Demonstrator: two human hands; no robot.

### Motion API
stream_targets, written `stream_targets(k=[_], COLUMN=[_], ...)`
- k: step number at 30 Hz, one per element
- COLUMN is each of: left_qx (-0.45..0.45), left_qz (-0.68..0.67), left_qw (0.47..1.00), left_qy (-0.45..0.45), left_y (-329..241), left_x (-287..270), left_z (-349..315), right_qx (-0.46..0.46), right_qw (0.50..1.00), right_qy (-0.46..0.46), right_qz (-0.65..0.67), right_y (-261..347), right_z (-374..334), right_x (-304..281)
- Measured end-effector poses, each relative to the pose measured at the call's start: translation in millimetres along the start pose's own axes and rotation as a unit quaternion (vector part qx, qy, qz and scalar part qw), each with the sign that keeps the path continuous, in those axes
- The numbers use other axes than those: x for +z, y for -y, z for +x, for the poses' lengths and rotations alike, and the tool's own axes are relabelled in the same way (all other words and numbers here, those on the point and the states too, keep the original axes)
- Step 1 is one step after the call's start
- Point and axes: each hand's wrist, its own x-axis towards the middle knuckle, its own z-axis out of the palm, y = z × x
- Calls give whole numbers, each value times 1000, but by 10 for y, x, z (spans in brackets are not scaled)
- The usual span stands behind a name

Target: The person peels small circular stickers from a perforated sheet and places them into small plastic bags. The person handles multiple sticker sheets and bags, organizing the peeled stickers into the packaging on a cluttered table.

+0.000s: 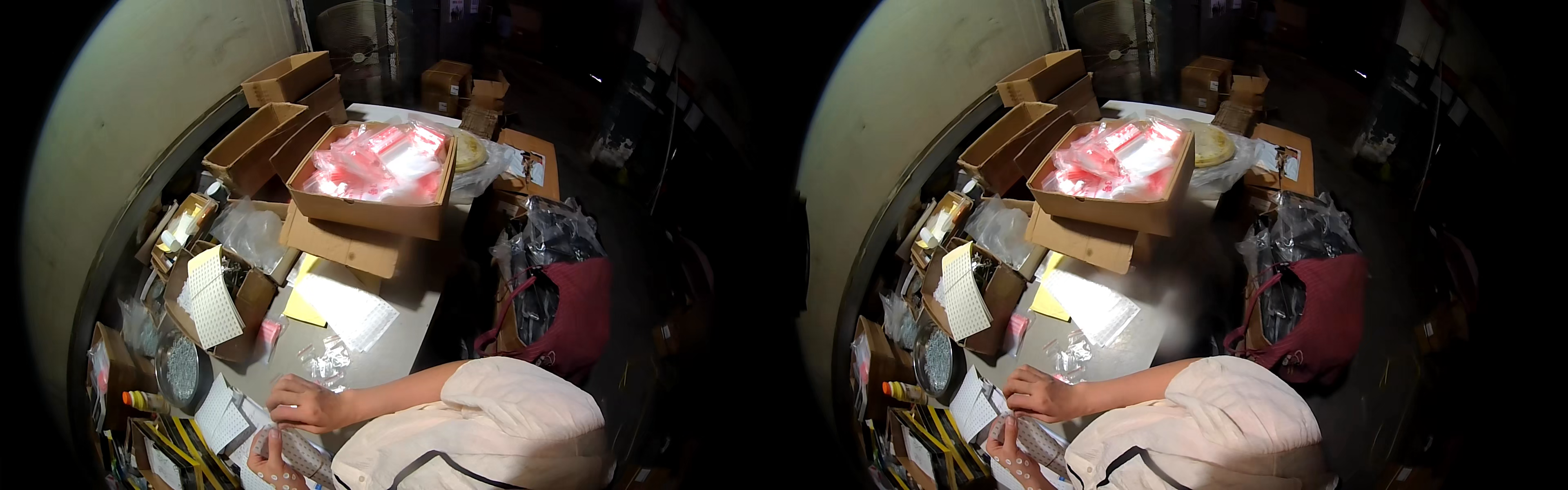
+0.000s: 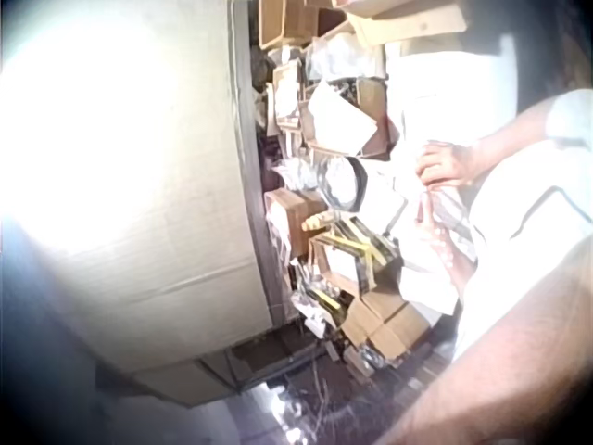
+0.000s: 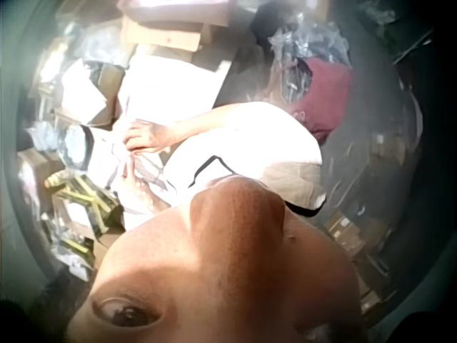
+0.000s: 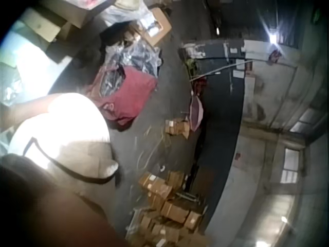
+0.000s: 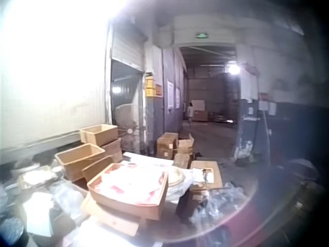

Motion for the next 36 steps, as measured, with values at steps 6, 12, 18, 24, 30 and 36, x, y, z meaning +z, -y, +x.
stream_targets(k=[6, 12, 18, 24, 30, 36], left_qx=[-5, -1, -39, -16, -39, -31], left_qz=[2, 29, 66, 32, 18, 28], left_qw=[1000, 998, 996, 998, 998, 999], left_qy=[-20, -50, -50, -52, -41, -30], left_y=[-42, -110, -140, -149, -165, -101], left_x=[84, 147, 135, 31, 55, 35], left_z=[-47, -76, -22, -162, -176, -164], right_qx=[-18, -45, -26, 79, 78, 43], right_qw=[1000, 998, 999, 997, 995, 997], right_qy=[-3, -12, -25, 19, 50, 69], right_qz=[-8, -38, -34, 9, 34, 5], right_y=[-48, -70, -142, 44, -14, -33], right_z=[-16, 27, -49, 53, 71, 72], right_x=[12, -22, 45, 15, -3, 4])
